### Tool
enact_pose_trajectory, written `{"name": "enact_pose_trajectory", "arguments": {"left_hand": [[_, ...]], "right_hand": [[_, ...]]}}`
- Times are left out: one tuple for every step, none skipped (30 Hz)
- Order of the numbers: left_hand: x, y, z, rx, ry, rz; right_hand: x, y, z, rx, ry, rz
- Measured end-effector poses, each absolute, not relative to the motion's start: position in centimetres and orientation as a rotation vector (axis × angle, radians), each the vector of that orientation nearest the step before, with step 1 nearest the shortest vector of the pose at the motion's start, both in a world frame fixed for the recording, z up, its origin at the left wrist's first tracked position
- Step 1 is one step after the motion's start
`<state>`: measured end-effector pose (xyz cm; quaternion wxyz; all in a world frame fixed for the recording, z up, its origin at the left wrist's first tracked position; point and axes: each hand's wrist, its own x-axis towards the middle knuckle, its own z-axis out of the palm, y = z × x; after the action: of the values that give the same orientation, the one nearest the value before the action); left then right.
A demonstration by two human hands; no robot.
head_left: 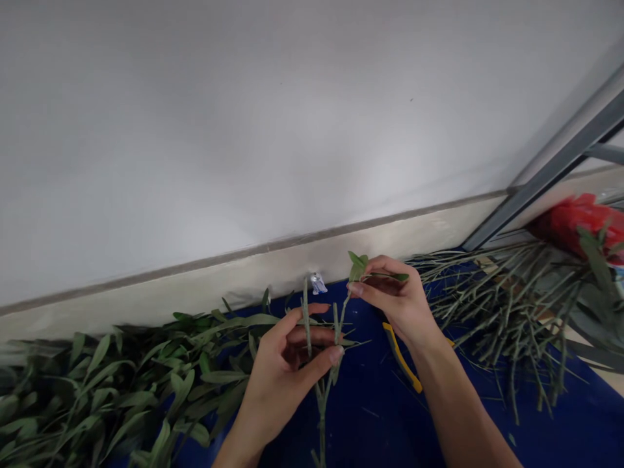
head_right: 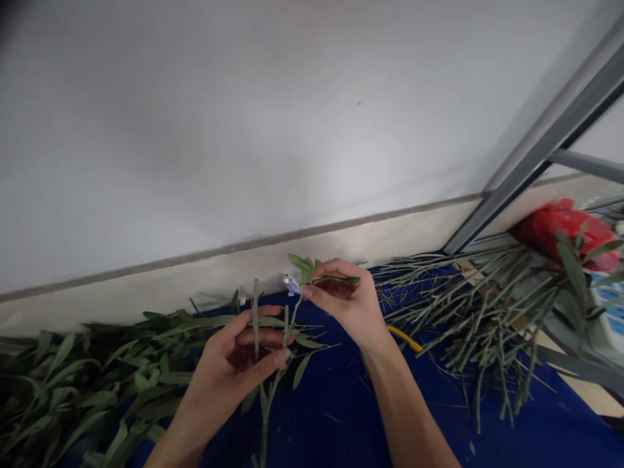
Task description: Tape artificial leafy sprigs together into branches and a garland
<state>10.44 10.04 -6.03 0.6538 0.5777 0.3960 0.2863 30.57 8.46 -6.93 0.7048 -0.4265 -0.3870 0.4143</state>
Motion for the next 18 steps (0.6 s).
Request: {"name": "enact_pose_trajectory", "arguments": {"left_hand": [[10.4, 10.1, -6.1, 1.313, 0.898, 0.651], [10.4, 10.1, -6.1, 1.317, 0.898, 0.652], [10.4, 10.1, -6.1, 1.322, 0.9, 0.655], [10.4, 10.1, -6.1, 1.327, 0.903, 0.656], [10.4, 10.1, -6.1, 1.332, 0.905, 0.656], [10.4, 10.1, -6.1, 1.336, 0.905, 0.649], [10.4, 10.0, -6.1, 1.338, 0.903, 0.635], [10.4, 10.0, -6.1, 1.34, 0.9, 0.62], [10.4, 10.0, -6.1, 1.343, 0.896, 0.61], [10.4, 9.9, -6.1, 1.348, 0.895, 0.606], [10.4, 9.9, -6.2, 1.352, 0.898, 0.61], [10.4, 9.9, -6.3, 1.356, 0.901, 0.619], [10.4, 9.8, -6.3, 1.357, 0.905, 0.632], [10.5, 9.8, -6.4, 1.356, 0.906, 0.646], [10.5, 9.7, -6.4, 1.348, 0.901, 0.659], [10.6, 9.7, -6.4, 1.331, 0.897, 0.675], [10.7, 9.6, -6.3, 1.303, 0.895, 0.693], [10.7, 9.6, -6.2, 1.262, 0.898, 0.708]], "right_hand": [[30.6, 8.5, -7.0, -0.948, -0.861, 0.926], [30.6, 8.5, -7.0, -0.948, -0.865, 0.933], [30.7, 8.5, -7.1, -0.947, -0.869, 0.942], [30.7, 8.5, -7.1, -0.943, -0.876, 0.95], [30.8, 8.5, -7.2, -0.94, -0.887, 0.956], [30.9, 8.5, -7.3, -0.941, -0.904, 0.96], [31.1, 8.5, -7.3, -0.946, -0.924, 0.962], [31.2, 8.5, -7.4, -0.955, -0.947, 0.966], [31.4, 8.5, -7.4, -0.965, -0.969, 0.972], [31.6, 8.5, -7.4, -0.975, -0.992, 0.981], [31.7, 8.5, -7.4, -0.982, -1.01, 0.991], [31.9, 8.5, -7.5, -0.985, -1.023, 0.997], [32.0, 8.4, -7.5, -0.986, -1.032, 0.999], [32.0, 8.4, -7.6, -0.985, -1.035, 0.998], [32.1, 8.4, -7.7, -0.982, -1.031, 0.996], [32.1, 8.4, -7.8, -0.977, -1.021, 0.998], [32.0, 8.5, -8.0, -0.97, -1.007, 1.0], [31.9, 8.5, -8.1, -0.959, -0.993, 1.003]]}}
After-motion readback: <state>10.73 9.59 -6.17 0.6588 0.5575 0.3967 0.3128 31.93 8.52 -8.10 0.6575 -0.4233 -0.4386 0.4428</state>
